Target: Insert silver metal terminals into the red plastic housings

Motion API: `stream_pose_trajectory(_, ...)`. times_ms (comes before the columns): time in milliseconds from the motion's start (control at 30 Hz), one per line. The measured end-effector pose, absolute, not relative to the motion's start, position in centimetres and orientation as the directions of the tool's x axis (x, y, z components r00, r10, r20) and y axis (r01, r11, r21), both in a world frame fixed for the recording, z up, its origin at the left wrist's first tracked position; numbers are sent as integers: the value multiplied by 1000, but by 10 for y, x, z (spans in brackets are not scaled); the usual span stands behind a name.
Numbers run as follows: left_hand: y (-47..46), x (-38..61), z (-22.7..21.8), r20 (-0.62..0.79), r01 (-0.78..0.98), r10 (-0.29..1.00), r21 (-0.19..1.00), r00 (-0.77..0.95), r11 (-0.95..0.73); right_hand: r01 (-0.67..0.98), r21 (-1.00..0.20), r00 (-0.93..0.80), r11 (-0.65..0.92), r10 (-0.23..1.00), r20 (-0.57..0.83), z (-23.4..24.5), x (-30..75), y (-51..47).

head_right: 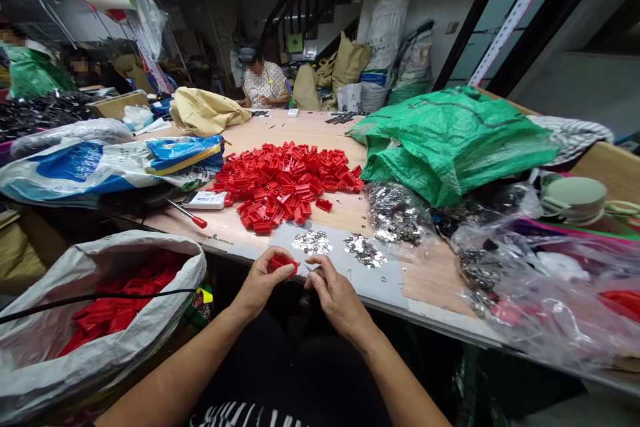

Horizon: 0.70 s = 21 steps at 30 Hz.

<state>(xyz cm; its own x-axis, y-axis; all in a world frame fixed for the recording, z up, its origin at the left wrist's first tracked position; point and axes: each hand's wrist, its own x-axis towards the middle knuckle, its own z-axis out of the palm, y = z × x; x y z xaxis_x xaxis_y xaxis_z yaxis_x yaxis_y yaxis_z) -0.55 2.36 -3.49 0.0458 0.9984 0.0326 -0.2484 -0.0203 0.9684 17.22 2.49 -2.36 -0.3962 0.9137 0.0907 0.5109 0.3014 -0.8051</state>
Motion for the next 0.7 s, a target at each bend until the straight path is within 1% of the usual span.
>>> stream_pose_trajectory(33, 22, -4, -31, -36, -399, 995, 914, 91, 69, 490, -816, -426, 306, 901, 82, -19, 170, 23)
stream_pose_trajectory(67, 20, -3, -28, -89, -530, 986, 835, 140, 151, 475, -822, -451, 315, 889, 79, -15, 168, 21)
stream_pose_trajectory(133, 17, -2, -25, -167, -704, 962, 656, 216, 272, 467, -818, -483, 337, 872, 83, -8, 164, 17)
stream_pose_trajectory(200, 15, -2, -23, -242, -780, 936, 520, 257, 349, 471, -804, -499, 362, 861, 95, -4, 160, 14)
stream_pose_trajectory(267, 13, -3, -23, -305, -810, 910, 434, 279, 394, 481, -786, -509, 388, 854, 110, -1, 157, 13)
stream_pose_trajectory(333, 11, -4, -22, -335, -821, 892, 385, 302, 422, 499, -761, -507, 414, 852, 131, 1, 156, 12)
stream_pose_trajectory(467, 7, -4, -20, -326, -846, 895, 338, 305, 411, 532, -718, -458, 450, 865, 203, 0, 153, 12)
stream_pose_trajectory(567, 4, -3, -19, -333, -848, 895, 339, 297, 407, 466, -780, -431, 417, 877, 211, -2, 151, 14)
stream_pose_trajectory(633, 2, -2, -19, -347, -848, 894, 344, 284, 403, 400, -839, -415, 369, 889, 193, -2, 148, 15)
stream_pose_trajectory(700, 1, -3, -21, -352, -856, 897, 342, 266, 388, 360, -870, -418, 337, 892, 172, -2, 145, 15)
